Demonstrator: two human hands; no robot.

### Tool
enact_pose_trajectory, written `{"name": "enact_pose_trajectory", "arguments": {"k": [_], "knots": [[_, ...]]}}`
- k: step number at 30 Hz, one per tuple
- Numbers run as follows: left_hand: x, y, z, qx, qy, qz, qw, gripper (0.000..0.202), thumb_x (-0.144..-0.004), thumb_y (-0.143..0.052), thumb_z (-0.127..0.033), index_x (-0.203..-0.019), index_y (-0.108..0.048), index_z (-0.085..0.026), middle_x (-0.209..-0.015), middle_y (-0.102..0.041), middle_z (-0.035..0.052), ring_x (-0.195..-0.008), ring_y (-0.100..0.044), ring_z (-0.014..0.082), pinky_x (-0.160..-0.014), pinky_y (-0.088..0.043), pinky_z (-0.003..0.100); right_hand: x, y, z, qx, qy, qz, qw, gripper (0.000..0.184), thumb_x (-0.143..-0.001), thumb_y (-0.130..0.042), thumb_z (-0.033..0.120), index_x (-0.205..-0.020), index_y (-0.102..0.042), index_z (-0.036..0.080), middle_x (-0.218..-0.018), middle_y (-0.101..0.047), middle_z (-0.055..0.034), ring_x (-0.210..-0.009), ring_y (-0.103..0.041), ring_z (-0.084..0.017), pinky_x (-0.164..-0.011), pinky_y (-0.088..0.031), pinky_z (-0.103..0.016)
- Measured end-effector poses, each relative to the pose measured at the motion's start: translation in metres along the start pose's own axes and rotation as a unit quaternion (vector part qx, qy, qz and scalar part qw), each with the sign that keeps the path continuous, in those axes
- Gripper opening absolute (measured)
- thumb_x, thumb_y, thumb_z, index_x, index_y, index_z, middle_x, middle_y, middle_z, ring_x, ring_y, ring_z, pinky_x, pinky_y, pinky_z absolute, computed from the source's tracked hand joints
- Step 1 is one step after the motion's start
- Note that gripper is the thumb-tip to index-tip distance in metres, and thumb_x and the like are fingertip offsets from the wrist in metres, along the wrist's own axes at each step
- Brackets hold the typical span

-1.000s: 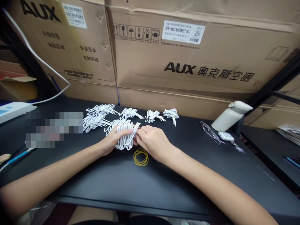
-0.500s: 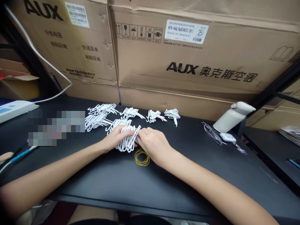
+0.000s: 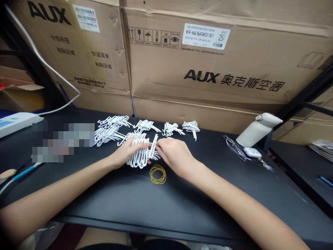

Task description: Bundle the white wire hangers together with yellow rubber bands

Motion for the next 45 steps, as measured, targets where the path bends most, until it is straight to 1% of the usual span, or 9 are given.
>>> {"name": "enact_pose_trajectory", "arguments": {"k": [3, 6, 11, 15, 22, 27, 31, 38, 45], "knots": [[0.000, -0.001, -0.001, -0.038, 0.027, 0.019, 0.999, 0.023, -0.070, -0.067, -0.036, -0.074, -0.065, -0.014, -0.063, -0.067, 0.0063, -0.054, -0.065, 0.0230, -0.050, -0.048, 0.030, -0.002, 0.002, -0.004, 0.007, 0.025, -0.002, 1.000, 0.021, -0.094, -0.042, 0.022, -0.087, -0.060, 0.014, -0.082, -0.066, -0.0084, -0.075, -0.060, -0.018, -0.066, -0.042, -0.028], [0.000, -0.002, -0.004, -0.021, 0.027, 0.030, 0.999, 0.025, -0.071, -0.064, -0.036, -0.079, -0.065, -0.012, -0.062, -0.068, 0.0079, -0.056, -0.067, 0.0266, -0.051, -0.049, 0.032, -0.003, 0.005, -0.009, 0.012, 0.045, -0.003, 0.999, 0.022, -0.094, -0.041, 0.020, -0.088, -0.061, 0.014, -0.083, -0.067, -0.0090, -0.075, -0.060, -0.018, -0.066, -0.042, -0.027], [0.000, -0.003, -0.006, -0.014, 0.024, 0.032, 0.999, 0.026, -0.073, -0.061, -0.035, -0.084, -0.064, -0.012, -0.059, -0.068, 0.0073, -0.056, -0.067, 0.0246, -0.052, -0.049, 0.030, -0.002, 0.009, -0.012, 0.018, 0.066, -0.010, 0.998, 0.022, -0.093, -0.042, 0.021, -0.088, -0.062, 0.014, -0.081, -0.067, -0.0090, -0.074, -0.060, -0.018, -0.065, -0.041, -0.027], [-0.001, -0.002, -0.001, -0.071, 0.022, 0.058, 0.996, 0.031, -0.075, -0.059, -0.043, -0.074, -0.063, -0.013, -0.060, -0.066, 0.0049, -0.056, -0.063, 0.0197, -0.054, -0.046, 0.029, 0.000, 0.005, -0.006, 0.029, 0.074, 0.002, 0.997, 0.023, -0.093, -0.042, 0.021, -0.084, -0.063, 0.014, -0.077, -0.066, -0.0079, -0.070, -0.059, -0.017, -0.064, -0.039, -0.026], [-0.004, 0.004, 0.002, -0.204, -0.029, 0.009, 0.978, 0.038, -0.078, -0.056, -0.048, -0.060, -0.048, -0.016, -0.054, -0.046, -0.0032, -0.051, -0.040, 0.0100, -0.051, -0.032, 0.024, 0.002, 0.001, -0.001, 0.004, 0.048, 0.016, 0.999, 0.023, -0.093, -0.043, 0.022, -0.086, -0.063, 0.015, -0.078, -0.067, -0.0066, -0.071, -0.060, -0.016, -0.063, -0.039, -0.025], [-0.004, 0.002, 0.000, -0.244, -0.084, 0.017, 0.966, 0.035, -0.080, -0.053, -0.043, -0.060, -0.050, -0.015, -0.057, -0.046, -0.0032, -0.055, -0.041, 0.0105, -0.054, -0.033, 0.024, -0.001, 0.002, 0.003, 0.063, 0.095, 0.040, 0.993, 0.024, -0.094, -0.042, 0.020, -0.083, -0.062, 0.013, -0.074, -0.066, -0.0064, -0.066, -0.058, -0.016, -0.058, -0.035, -0.026], [-0.004, 0.003, 0.000, -0.226, -0.078, 0.003, 0.971, 0.033, -0.079, -0.054, -0.042, -0.060, -0.051, -0.015, -0.057, -0.047, -0.0030, -0.056, -0.043, 0.0108, -0.055, -0.034, 0.024, 0.000, -0.002, 0.004, 0.066, 0.100, 0.025, 0.992, 0.027, -0.095, -0.040, 0.021, -0.083, -0.062, 0.013, -0.073, -0.066, -0.0069, -0.066, -0.058, -0.017, -0.059, -0.037, -0.027], [-0.004, 0.001, 0.002, -0.132, -0.030, -0.013, 0.991, 0.030, -0.074, -0.060, -0.044, -0.068, -0.058, -0.014, -0.060, -0.053, -0.0013, -0.056, -0.047, 0.0122, -0.055, -0.037, 0.025, 0.004, -0.011, 0.000, -0.072, 0.079, -0.027, 0.994, 0.020, -0.094, -0.043, 0.021, -0.091, -0.062, 0.015, -0.081, -0.069, -0.0071, -0.072, -0.063, -0.016, -0.064, -0.042, -0.024], [-0.004, 0.000, 0.009, -0.099, 0.006, -0.028, 0.995, 0.030, -0.073, -0.062, -0.043, -0.077, -0.065, -0.013, -0.067, -0.060, 0.0015, -0.061, -0.052, 0.0135, -0.057, -0.039, 0.025, 0.004, -0.011, 0.003, -0.147, 0.031, 0.000, 0.989, 0.011, -0.087, -0.054, 0.021, -0.091, -0.063, 0.016, -0.075, -0.068, -0.0041, -0.062, -0.059, -0.014, -0.060, -0.041, -0.023]]}}
Point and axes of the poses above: each hand's wrist, its own x-axis away from the middle knuckle, its own y-axis out of the back of the hand, z = x × y, the point moved 2 cm from there along -x, towards the middle knuckle
